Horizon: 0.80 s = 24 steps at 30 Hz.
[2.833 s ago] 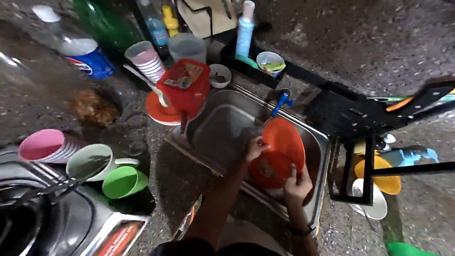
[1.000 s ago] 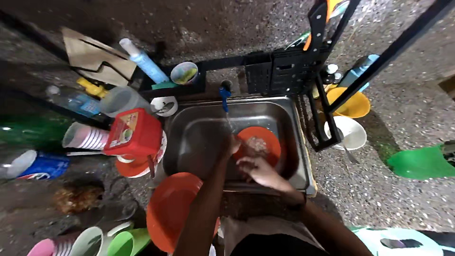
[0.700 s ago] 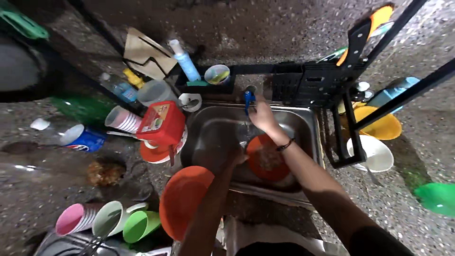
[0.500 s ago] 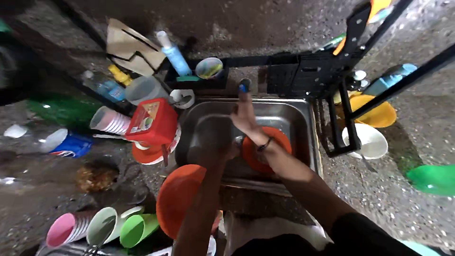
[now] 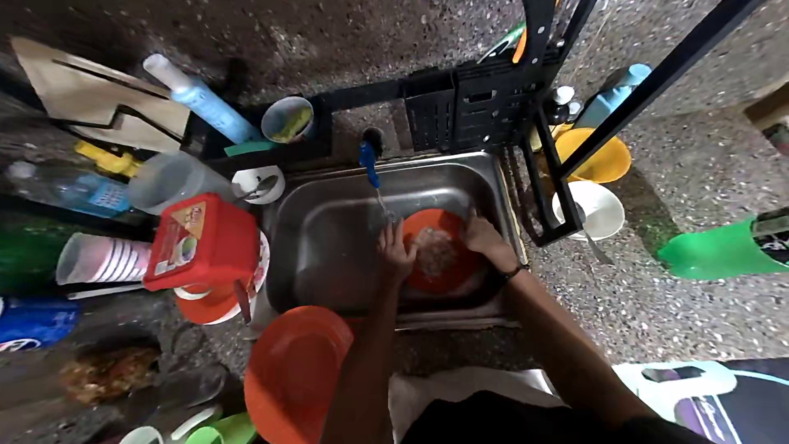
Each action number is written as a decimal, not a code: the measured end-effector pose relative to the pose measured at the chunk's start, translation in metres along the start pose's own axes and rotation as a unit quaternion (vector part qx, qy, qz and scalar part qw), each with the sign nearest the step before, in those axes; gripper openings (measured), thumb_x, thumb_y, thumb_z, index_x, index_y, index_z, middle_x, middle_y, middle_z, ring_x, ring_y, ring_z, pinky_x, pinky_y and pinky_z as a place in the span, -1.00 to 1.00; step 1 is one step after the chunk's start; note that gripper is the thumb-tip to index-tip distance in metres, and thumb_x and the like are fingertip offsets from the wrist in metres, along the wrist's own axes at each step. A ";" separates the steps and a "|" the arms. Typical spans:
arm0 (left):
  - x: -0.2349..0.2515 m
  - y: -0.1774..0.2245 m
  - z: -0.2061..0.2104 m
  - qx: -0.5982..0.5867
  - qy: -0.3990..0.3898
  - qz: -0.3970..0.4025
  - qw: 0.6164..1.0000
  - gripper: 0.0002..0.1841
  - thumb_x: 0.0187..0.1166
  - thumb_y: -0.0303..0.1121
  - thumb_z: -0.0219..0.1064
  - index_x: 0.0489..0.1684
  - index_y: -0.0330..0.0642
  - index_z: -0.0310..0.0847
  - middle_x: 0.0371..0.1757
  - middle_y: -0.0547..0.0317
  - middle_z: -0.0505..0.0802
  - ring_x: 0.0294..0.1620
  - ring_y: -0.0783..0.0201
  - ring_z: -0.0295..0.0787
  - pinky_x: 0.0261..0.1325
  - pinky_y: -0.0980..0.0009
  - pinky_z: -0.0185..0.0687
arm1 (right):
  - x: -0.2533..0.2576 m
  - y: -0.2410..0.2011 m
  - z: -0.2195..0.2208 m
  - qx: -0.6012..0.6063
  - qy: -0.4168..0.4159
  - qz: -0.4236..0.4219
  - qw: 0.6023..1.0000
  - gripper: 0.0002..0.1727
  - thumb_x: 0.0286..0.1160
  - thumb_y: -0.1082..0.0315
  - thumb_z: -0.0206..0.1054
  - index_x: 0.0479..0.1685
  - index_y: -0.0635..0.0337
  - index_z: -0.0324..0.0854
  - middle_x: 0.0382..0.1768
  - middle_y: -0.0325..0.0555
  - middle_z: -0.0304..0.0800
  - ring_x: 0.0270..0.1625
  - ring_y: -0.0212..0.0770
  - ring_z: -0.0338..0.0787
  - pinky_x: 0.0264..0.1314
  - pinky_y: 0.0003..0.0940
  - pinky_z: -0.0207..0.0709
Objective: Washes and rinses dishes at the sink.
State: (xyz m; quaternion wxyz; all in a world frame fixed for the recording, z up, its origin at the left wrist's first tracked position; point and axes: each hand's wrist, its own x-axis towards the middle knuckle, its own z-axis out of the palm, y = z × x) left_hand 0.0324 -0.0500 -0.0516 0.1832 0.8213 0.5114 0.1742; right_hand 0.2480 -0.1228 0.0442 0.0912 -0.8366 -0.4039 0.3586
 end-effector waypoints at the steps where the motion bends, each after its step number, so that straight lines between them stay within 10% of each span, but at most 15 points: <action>1: 0.003 -0.003 0.005 0.001 -0.004 0.029 1.000 -0.28 0.69 0.11 0.11 0.85 0.05 0.21 0.87 -0.04 0.26 0.86 -0.13 0.12 0.76 -0.17 0.13 | -0.004 0.002 0.003 0.011 -0.021 0.017 1.000 -0.21 0.61 0.18 0.35 0.75 0.30 0.10 0.31 0.46 0.64 0.30 0.41 0.72 0.28 0.35 0.56; 8: 0.015 0.003 0.014 0.059 -0.104 0.174 0.977 -0.09 0.60 0.38 0.08 0.92 0.07 0.06 0.93 0.17 0.13 0.96 0.01 -0.23 0.92 -0.12 -0.33 | -0.009 0.012 0.012 0.023 -0.074 0.016 0.997 -0.46 0.57 0.27 0.36 0.44 0.44 0.51 0.43 0.39 0.60 0.53 0.27 0.58 0.52 0.26 0.42; 24: 0.013 0.009 0.008 0.019 -0.182 0.200 0.963 -0.07 0.58 0.39 0.13 0.92 0.08 0.04 0.94 0.15 0.07 0.97 0.11 -0.35 0.97 -0.01 -0.48 | -0.007 0.018 0.011 0.069 -0.039 -0.033 0.996 -0.50 0.57 0.28 0.38 0.42 0.37 0.54 0.25 0.38 0.72 0.36 0.28 0.72 0.43 0.30 0.51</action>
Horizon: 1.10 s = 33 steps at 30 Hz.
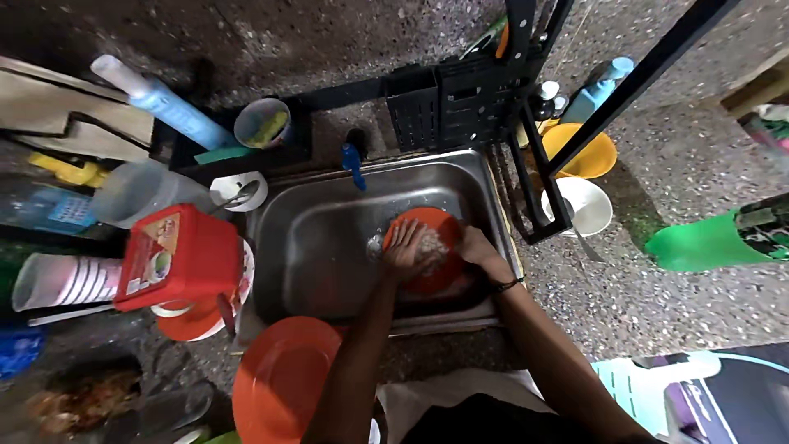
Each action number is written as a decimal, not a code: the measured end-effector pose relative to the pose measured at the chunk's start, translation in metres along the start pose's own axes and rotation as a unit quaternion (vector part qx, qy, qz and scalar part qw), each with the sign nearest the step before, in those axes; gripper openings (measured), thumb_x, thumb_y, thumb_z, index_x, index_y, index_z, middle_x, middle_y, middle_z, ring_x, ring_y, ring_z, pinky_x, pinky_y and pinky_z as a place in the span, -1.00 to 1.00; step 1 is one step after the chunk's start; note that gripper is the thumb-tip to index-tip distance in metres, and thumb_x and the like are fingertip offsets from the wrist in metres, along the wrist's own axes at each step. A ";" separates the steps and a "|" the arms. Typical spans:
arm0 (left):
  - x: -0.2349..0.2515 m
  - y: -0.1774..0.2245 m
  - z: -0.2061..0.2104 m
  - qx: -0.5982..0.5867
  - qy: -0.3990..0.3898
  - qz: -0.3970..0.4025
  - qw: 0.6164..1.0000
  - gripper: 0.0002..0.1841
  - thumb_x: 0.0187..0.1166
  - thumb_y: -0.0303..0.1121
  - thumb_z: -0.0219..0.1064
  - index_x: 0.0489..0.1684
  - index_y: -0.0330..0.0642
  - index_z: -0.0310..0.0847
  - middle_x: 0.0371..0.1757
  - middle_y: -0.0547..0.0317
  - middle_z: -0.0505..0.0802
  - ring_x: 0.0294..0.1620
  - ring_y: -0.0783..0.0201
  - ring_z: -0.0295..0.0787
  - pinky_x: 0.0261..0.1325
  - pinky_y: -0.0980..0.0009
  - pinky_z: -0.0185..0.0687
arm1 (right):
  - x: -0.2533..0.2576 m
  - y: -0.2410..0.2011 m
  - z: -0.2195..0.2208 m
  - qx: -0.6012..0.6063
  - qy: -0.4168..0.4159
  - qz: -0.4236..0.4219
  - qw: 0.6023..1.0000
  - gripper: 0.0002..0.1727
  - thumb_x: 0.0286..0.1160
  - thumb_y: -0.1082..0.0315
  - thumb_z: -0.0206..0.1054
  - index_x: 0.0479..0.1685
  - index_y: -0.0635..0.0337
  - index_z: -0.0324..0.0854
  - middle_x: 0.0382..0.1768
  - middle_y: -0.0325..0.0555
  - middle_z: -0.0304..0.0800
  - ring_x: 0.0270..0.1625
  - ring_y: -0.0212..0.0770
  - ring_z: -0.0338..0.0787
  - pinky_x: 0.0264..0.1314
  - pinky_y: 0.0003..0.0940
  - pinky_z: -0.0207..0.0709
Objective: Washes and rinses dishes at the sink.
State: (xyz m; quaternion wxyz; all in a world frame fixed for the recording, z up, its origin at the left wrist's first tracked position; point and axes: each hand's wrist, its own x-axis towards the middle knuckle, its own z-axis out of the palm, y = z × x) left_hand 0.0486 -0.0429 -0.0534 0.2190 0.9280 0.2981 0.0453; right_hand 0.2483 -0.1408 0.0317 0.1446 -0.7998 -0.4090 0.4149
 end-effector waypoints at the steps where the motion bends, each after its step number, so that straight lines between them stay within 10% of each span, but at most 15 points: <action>1: 0.000 0.000 0.000 -0.008 -0.002 0.006 1.000 -0.07 0.59 0.37 0.15 0.92 0.06 0.04 0.94 0.11 0.07 0.97 0.10 -0.36 0.97 -0.01 -0.48 | 0.001 0.000 0.000 -0.001 0.000 -0.002 1.000 -0.49 0.57 0.27 0.38 0.43 0.36 0.54 0.25 0.37 0.72 0.36 0.28 0.72 0.43 0.29 0.51; 27: 0.006 0.005 0.007 -0.013 -0.016 0.002 1.000 -0.08 0.64 0.41 0.01 0.92 0.03 0.04 0.94 -0.04 0.03 0.97 0.03 -0.32 0.97 0.05 -0.36 | 0.004 -0.001 0.000 0.018 0.037 -0.009 0.999 -0.57 0.62 0.29 0.32 0.40 0.29 0.59 0.17 0.31 0.77 0.28 0.23 0.76 0.38 0.25 0.55; 33: 0.006 0.010 0.004 0.012 0.056 -0.018 0.998 -0.05 0.58 0.47 -0.02 0.93 0.11 0.03 0.96 0.05 -0.06 0.97 0.04 -0.42 0.90 -0.24 -0.53 | 0.001 -0.001 -0.001 0.029 0.037 -0.021 0.999 -0.48 0.58 0.32 0.33 0.52 0.28 0.50 0.22 0.35 0.74 0.32 0.26 0.74 0.40 0.29 0.54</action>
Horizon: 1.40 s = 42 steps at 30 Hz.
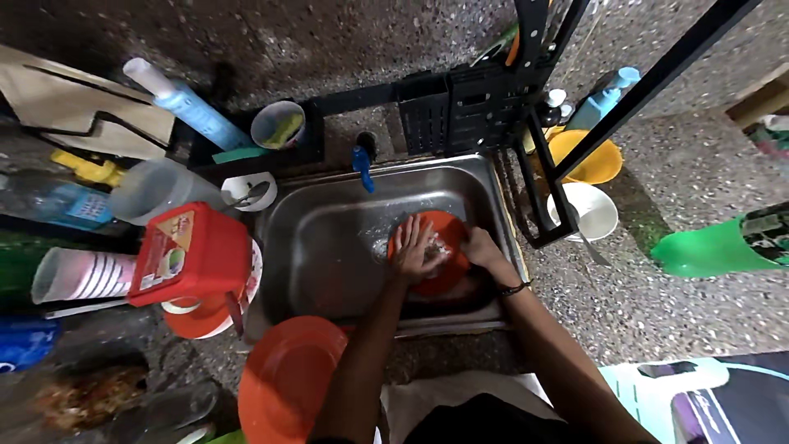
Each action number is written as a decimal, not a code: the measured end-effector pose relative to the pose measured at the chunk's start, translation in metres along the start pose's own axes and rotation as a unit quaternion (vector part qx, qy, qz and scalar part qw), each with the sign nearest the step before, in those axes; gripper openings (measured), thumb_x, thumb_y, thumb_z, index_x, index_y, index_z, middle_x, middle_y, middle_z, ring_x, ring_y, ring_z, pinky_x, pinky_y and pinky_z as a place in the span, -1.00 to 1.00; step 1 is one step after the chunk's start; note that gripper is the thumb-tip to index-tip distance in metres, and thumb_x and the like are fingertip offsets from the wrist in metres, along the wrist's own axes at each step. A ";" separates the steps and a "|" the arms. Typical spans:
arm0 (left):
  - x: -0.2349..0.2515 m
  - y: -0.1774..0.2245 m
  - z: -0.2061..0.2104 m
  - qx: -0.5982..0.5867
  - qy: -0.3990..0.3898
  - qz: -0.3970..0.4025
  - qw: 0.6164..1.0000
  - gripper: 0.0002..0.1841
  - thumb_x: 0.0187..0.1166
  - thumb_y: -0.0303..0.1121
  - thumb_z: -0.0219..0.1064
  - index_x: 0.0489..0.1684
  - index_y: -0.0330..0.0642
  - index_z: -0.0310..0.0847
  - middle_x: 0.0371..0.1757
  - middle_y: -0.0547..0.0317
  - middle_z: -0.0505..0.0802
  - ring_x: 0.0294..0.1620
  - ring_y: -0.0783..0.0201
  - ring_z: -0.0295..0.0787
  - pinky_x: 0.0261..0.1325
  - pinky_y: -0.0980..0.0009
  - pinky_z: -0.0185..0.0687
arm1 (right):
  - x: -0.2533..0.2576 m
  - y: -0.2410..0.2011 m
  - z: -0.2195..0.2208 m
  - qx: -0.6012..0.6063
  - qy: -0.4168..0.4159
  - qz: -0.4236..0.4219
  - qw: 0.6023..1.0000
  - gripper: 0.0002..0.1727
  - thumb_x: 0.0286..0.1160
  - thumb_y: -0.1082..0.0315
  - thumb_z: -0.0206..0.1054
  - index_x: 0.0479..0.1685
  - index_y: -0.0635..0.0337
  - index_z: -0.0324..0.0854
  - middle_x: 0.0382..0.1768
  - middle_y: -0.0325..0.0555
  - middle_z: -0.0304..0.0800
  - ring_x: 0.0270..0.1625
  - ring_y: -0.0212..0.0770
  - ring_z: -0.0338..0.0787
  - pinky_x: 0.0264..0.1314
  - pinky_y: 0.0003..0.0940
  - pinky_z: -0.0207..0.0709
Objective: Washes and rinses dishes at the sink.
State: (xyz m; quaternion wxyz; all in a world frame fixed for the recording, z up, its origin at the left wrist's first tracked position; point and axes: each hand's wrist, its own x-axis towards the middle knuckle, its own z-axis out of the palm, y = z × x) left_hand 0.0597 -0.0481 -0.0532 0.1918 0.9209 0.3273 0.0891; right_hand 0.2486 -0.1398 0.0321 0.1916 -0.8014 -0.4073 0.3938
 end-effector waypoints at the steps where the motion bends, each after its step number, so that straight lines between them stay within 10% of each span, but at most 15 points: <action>1: 0.000 -0.001 -0.001 0.006 0.013 -0.011 1.000 -0.05 0.57 0.47 -0.02 0.93 0.12 0.00 0.97 0.07 -0.08 0.97 0.04 -0.43 0.89 -0.25 -0.53 | 0.000 0.000 0.000 0.005 0.005 -0.003 1.000 -0.48 0.57 0.33 0.34 0.52 0.29 0.51 0.21 0.35 0.75 0.31 0.27 0.75 0.39 0.29 0.54; 11: 0.000 -0.017 0.001 -0.001 -0.039 -0.020 0.999 0.11 0.55 0.48 0.01 0.91 -0.30 -0.09 0.92 -0.18 0.02 0.96 -0.03 -0.26 0.95 0.04 -0.30 | -0.001 0.000 -0.001 0.032 0.015 0.000 0.999 -0.53 0.59 0.34 0.33 0.45 0.31 0.57 0.13 0.36 0.77 0.22 0.28 0.78 0.31 0.30 0.57; 27: 0.001 -0.007 0.002 -0.077 -0.038 0.037 0.996 0.05 0.61 0.35 0.14 0.88 -0.36 -0.05 0.91 -0.19 0.07 0.96 0.02 -0.22 0.97 0.10 -0.26 | 0.004 0.006 0.001 0.056 0.024 0.004 0.998 -0.51 0.65 0.28 0.28 0.54 0.19 0.53 0.09 0.35 0.79 0.10 0.27 0.82 0.18 0.32 0.63; 34: 0.001 -0.012 0.007 -0.093 -0.014 0.053 0.994 0.03 0.64 0.35 0.09 0.87 -0.37 -0.03 0.91 -0.21 0.08 0.96 -0.01 -0.22 0.97 0.09 -0.26 | -0.003 0.000 -0.003 0.233 -0.027 0.012 0.972 -0.60 0.78 0.32 0.20 0.53 0.14 0.53 -0.05 0.12 0.78 -0.35 -0.16 0.77 -0.31 -0.22 0.71; 42: 0.004 0.016 -0.025 -0.157 -0.025 0.051 0.986 -0.01 0.69 0.27 0.10 0.90 -0.34 -0.12 0.93 -0.15 -0.01 0.97 0.04 -0.32 0.97 0.09 -0.33 | -0.024 0.000 -0.015 0.380 -0.002 -0.047 0.924 -0.74 0.70 0.50 0.22 0.27 0.31 0.63 -0.22 0.01 0.81 -0.42 -0.23 0.82 -0.42 -0.29 0.79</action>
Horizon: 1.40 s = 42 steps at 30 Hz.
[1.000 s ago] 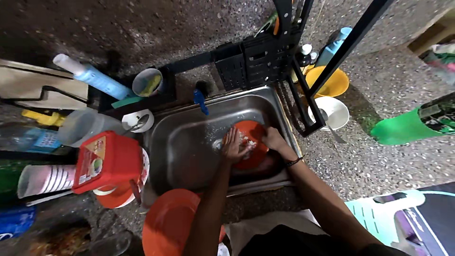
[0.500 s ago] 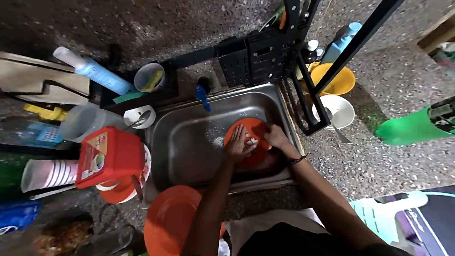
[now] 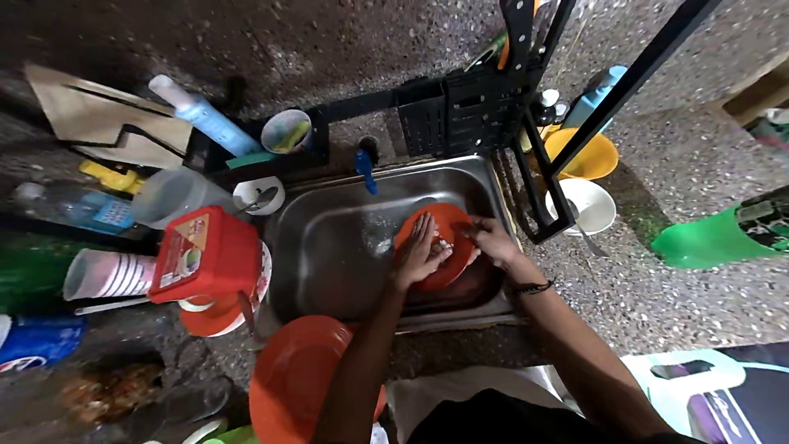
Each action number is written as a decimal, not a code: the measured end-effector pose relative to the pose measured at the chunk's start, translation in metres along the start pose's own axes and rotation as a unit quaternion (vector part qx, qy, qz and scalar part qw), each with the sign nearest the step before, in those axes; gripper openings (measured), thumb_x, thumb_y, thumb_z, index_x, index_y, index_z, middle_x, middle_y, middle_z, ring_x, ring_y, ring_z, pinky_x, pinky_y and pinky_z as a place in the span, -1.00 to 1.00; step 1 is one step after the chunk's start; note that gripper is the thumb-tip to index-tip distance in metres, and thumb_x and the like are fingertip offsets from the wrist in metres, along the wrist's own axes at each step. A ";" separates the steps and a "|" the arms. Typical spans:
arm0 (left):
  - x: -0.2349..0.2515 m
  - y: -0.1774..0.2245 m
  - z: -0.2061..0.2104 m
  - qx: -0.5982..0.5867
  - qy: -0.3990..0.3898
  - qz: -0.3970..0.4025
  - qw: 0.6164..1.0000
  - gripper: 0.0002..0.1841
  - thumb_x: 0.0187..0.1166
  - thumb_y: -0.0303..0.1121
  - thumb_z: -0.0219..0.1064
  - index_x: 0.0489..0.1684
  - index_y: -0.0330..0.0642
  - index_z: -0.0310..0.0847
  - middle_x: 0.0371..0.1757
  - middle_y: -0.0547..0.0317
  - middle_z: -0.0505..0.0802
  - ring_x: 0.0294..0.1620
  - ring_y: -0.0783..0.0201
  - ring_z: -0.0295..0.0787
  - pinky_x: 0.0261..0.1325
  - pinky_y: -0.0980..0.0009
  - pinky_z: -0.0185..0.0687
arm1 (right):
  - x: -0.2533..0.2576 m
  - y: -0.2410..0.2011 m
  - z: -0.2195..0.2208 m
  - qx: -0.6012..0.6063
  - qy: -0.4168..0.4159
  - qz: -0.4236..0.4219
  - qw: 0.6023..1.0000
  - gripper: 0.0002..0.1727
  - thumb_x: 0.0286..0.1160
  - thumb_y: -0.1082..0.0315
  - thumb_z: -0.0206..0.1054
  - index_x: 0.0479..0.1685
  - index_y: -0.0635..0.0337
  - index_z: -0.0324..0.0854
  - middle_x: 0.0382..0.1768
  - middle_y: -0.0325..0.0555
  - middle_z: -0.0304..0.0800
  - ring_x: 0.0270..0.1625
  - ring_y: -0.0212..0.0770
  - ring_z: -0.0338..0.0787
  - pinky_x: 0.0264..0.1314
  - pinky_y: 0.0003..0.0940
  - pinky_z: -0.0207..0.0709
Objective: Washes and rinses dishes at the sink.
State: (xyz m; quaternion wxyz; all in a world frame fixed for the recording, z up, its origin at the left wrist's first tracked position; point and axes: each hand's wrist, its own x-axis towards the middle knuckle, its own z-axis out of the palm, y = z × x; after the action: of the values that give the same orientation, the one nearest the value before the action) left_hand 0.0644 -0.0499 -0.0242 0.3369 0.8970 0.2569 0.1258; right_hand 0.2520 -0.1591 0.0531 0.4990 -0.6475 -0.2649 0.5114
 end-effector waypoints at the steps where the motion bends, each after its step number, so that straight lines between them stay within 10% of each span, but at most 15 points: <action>1: 0.001 0.003 -0.001 -0.001 0.004 0.007 1.000 -0.01 0.69 0.27 0.10 0.90 -0.33 -0.13 0.94 -0.14 -0.02 0.97 0.05 -0.32 0.98 0.09 -0.34 | -0.003 -0.003 -0.001 0.002 0.003 -0.004 1.000 -0.74 0.69 0.51 0.23 0.26 0.31 0.63 -0.23 0.01 0.81 -0.44 -0.23 0.82 -0.45 -0.31 0.78; 8: 0.004 0.034 -0.039 -0.171 0.107 0.037 0.979 -0.27 0.77 -0.05 0.10 0.90 -0.17 0.03 0.90 0.05 0.21 0.88 0.19 0.10 0.87 0.11 0.10 | -0.018 -0.017 -0.017 0.030 0.028 -0.030 0.999 -0.67 0.72 0.48 0.20 0.39 0.26 0.59 -0.14 0.03 0.84 -0.33 -0.20 0.84 -0.34 -0.28 0.79; 14: 0.004 0.030 -0.089 -0.152 0.197 0.123 0.961 -0.40 0.90 -0.12 -0.22 0.46 -0.43 0.59 0.62 -0.12 0.62 0.74 0.05 0.41 0.81 0.10 0.29 | -0.025 -0.017 -0.022 0.032 0.043 -0.052 0.997 -0.70 0.71 0.49 0.19 0.33 0.27 0.60 -0.19 -0.06 0.83 -0.35 -0.30 0.79 -0.36 -0.39 0.72; 19: 0.001 0.009 -0.081 0.000 0.116 0.024 0.993 -0.32 0.82 0.02 -0.01 0.83 -0.23 0.19 0.88 -0.04 0.23 0.94 0.05 -0.10 0.93 0.05 -0.12 | -0.030 -0.017 -0.015 0.042 0.042 -0.044 0.997 -0.69 0.70 0.50 0.20 0.33 0.31 0.60 -0.16 -0.02 0.83 -0.33 -0.26 0.81 -0.33 -0.36 0.74; 42: 0.018 0.046 -0.001 -0.057 0.059 -0.069 0.994 -0.21 0.83 0.11 -0.04 0.91 -0.24 -0.07 0.96 -0.07 -0.09 0.97 0.05 -0.30 0.95 0.04 -0.25 | -0.042 -0.042 -0.012 -0.025 0.076 -0.062 0.995 -0.78 0.66 0.51 0.24 0.15 0.31 0.71 -0.31 -0.06 0.87 -0.44 -0.29 0.82 -0.42 -0.38 0.74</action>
State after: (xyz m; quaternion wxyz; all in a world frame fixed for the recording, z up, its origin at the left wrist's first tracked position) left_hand 0.0969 -0.0688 0.0079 0.3800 0.8473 0.3302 0.1691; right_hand 0.2563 -0.1845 0.1082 0.5322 -0.6790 -0.2788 0.4220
